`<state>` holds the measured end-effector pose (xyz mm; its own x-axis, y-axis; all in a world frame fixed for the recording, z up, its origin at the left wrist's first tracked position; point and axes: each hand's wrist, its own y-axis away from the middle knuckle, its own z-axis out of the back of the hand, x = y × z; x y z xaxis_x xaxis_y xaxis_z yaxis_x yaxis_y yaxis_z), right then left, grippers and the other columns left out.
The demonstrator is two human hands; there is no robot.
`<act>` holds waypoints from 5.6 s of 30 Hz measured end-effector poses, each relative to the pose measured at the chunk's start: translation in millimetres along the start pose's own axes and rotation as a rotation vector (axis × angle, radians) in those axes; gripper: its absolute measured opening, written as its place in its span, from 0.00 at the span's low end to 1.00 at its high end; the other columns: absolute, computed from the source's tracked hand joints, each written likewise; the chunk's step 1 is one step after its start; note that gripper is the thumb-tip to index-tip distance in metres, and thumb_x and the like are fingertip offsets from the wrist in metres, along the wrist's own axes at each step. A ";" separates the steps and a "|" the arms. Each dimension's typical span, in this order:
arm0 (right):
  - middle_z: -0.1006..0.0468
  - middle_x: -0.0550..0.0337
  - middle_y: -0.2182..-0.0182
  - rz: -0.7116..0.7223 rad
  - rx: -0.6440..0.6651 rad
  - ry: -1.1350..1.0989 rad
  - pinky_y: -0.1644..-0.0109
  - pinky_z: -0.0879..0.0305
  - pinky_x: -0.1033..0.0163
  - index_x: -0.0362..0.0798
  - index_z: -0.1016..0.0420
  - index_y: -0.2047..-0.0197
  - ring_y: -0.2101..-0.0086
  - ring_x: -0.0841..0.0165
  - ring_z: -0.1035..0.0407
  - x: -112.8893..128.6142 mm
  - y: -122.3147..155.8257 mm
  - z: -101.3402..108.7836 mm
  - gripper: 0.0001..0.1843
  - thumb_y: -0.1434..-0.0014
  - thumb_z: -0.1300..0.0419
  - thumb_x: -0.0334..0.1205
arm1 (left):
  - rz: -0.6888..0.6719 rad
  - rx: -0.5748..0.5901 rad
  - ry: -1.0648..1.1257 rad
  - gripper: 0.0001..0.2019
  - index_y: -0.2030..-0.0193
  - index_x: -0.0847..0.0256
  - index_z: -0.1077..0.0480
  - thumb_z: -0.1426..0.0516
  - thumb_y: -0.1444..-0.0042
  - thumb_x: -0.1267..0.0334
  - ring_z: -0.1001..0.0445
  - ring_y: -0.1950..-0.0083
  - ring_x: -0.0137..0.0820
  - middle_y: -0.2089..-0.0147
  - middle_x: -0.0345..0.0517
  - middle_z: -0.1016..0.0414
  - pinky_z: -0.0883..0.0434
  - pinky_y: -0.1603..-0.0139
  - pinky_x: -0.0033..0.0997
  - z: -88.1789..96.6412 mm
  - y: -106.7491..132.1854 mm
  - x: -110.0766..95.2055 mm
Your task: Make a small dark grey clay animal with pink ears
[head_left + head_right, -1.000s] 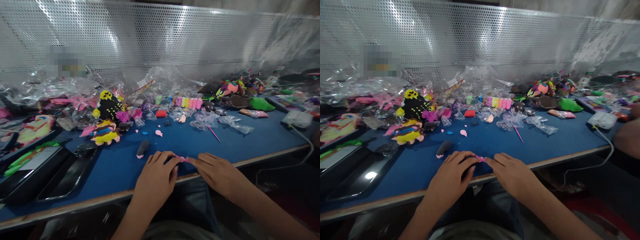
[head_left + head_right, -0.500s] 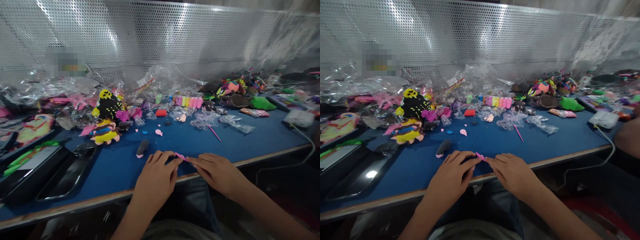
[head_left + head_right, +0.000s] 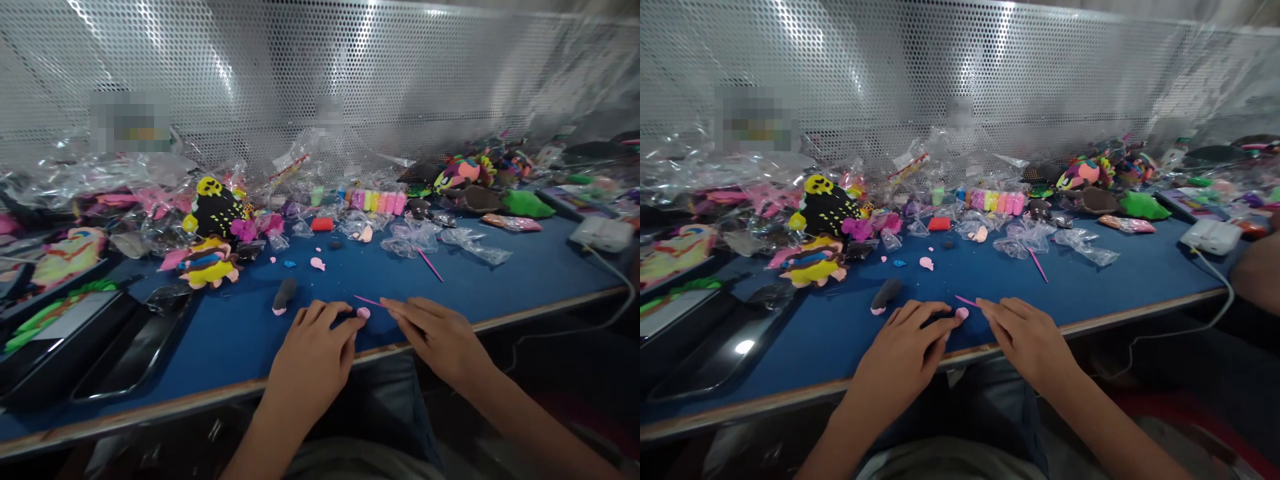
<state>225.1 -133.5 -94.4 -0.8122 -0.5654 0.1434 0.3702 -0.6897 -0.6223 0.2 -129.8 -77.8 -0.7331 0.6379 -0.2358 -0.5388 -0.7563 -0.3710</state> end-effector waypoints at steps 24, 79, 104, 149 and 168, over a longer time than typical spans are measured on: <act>0.23 0.55 0.69 0.218 -0.024 0.069 0.62 0.30 0.62 0.43 0.26 0.46 0.69 0.68 0.29 4.6 5.9 2.9 0.16 0.30 0.51 0.32 | 0.090 -0.017 0.115 0.14 0.46 0.54 0.31 0.48 0.36 0.69 0.29 0.47 0.38 0.47 0.43 0.24 0.29 0.46 0.46 1.5 -3.6 -2.5; 0.20 0.61 0.75 -0.018 0.765 0.344 0.76 0.65 0.63 0.51 0.33 0.56 0.79 0.66 0.29 4.7 -43.2 21.2 0.09 0.30 0.53 0.38 | 0.026 -0.008 -0.059 0.18 0.44 0.51 0.29 0.49 0.37 0.71 0.31 0.50 0.38 0.49 0.45 0.27 0.31 0.51 0.45 -2.4 -3.3 -1.6; 0.21 0.61 0.78 0.050 0.735 0.381 0.75 0.65 0.63 0.51 0.30 0.57 0.81 0.69 0.32 4.3 -42.7 24.3 0.09 0.32 0.51 0.37 | 0.050 -0.034 -0.009 0.16 0.49 0.52 0.25 0.47 0.38 0.73 0.30 0.52 0.38 0.53 0.45 0.28 0.29 0.52 0.45 -2.9 -2.4 -0.7; 0.50 0.69 0.82 -0.425 0.082 -0.413 0.75 0.54 0.67 0.50 0.51 0.79 0.80 0.75 0.51 6.0 -44.7 11.8 0.24 0.33 0.52 0.48 | 0.448 -0.114 0.518 0.10 0.54 0.54 0.21 0.40 0.41 0.62 0.21 0.59 0.36 0.61 0.41 0.17 0.26 0.56 0.36 8.5 -43.6 14.7; 0.30 0.61 0.85 -0.310 0.143 0.252 0.76 0.62 0.64 0.47 0.32 0.79 0.84 0.73 0.39 60.1 -15.4 -4.6 0.18 0.38 0.51 0.34 | 0.222 -0.132 0.025 0.10 0.55 0.56 0.26 0.48 0.36 0.68 0.27 0.54 0.38 0.55 0.44 0.22 0.29 0.55 0.40 0.5 -17.6 6.5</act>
<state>168.5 -154.8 -79.7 -0.9733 -0.2054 0.1028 0.1357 -0.8754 -0.4640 4.8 -112.4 -72.4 -0.8160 0.4629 -0.3461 -0.3056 -0.8538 -0.4215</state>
